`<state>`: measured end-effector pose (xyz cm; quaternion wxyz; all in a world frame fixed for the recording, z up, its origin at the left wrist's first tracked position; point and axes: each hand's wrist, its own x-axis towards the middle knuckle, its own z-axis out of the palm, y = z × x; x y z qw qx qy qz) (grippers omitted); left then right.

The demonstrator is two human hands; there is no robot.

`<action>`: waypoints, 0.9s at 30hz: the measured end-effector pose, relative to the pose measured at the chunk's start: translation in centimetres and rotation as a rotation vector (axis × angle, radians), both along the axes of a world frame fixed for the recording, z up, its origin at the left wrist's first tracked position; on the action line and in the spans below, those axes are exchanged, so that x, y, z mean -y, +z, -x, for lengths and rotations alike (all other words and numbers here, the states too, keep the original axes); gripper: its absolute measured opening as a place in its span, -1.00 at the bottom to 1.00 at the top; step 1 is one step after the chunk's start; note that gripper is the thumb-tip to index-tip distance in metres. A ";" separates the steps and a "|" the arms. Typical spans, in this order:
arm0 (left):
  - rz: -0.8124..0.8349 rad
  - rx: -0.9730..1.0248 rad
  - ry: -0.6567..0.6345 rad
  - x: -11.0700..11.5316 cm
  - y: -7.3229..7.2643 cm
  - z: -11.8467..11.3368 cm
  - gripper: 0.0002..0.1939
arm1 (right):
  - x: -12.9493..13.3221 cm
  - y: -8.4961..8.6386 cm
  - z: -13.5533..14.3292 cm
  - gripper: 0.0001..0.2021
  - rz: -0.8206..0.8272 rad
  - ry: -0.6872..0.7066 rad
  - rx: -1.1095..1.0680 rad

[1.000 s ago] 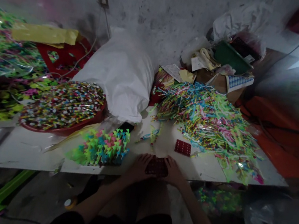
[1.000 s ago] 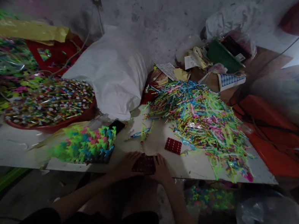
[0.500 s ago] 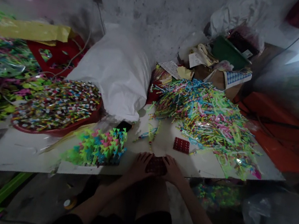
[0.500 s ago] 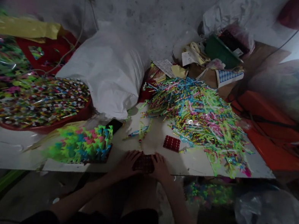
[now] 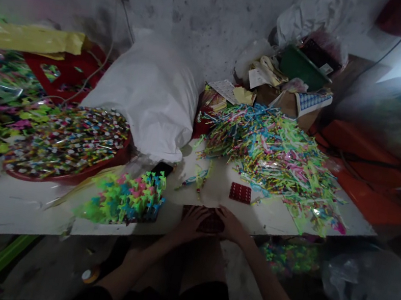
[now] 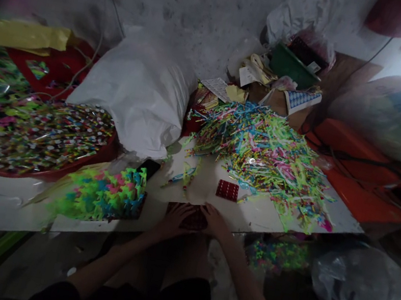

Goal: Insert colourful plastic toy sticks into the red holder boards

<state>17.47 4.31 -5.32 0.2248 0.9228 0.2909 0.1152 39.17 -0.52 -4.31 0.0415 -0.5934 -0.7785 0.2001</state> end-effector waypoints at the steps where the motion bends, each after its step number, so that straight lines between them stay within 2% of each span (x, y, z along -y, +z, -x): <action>1: 0.011 0.004 0.005 -0.1 0.0 0.0 -0.23 | -0.2 -0.2 -0.4 -0.06 0.013 0.020 -0.018; 8: 0.045 0.018 0.016 -0.2 -0.1 -0.1 -0.17 | -1.1 -1.4 -3.2 0.03 0.098 0.094 -0.162; 11: 0.049 0.011 0.008 -0.3 0.1 0.1 -0.19 | -0.6 -0.6 -4.9 -0.06 0.097 0.019 -0.189; 14: 0.051 -0.011 0.010 -0.4 0.3 0.1 -0.21 | 0.2 1.1 -7.1 -0.19 0.055 -0.113 -0.168; 16: 0.052 -0.021 0.000 -0.5 0.5 0.1 -0.19 | 0.7 2.4 -8.5 -0.36 -0.003 -0.344 -0.195; 18: 0.048 -0.018 -0.005 -0.5 0.6 0.1 -0.18 | 0.7 3.2 -9.6 -0.55 -0.053 -0.677 -0.244; 20: 0.038 -0.002 0.002 -0.5 0.6 0.1 -0.18 | 0.3 3.5 -10.2 -0.60 -0.074 -0.964 -0.279; 24: 0.013 0.022 0.004 -0.5 0.7 0.3 -0.18 | -1.5 2.5 -10.4 -0.56 -0.108 -1.204 -0.338; 27: 0.008 0.028 -0.005 -0.4 0.5 0.7 -0.17 | -3.1 1.6 -10.2 -0.60 -0.166 -1.289 -0.469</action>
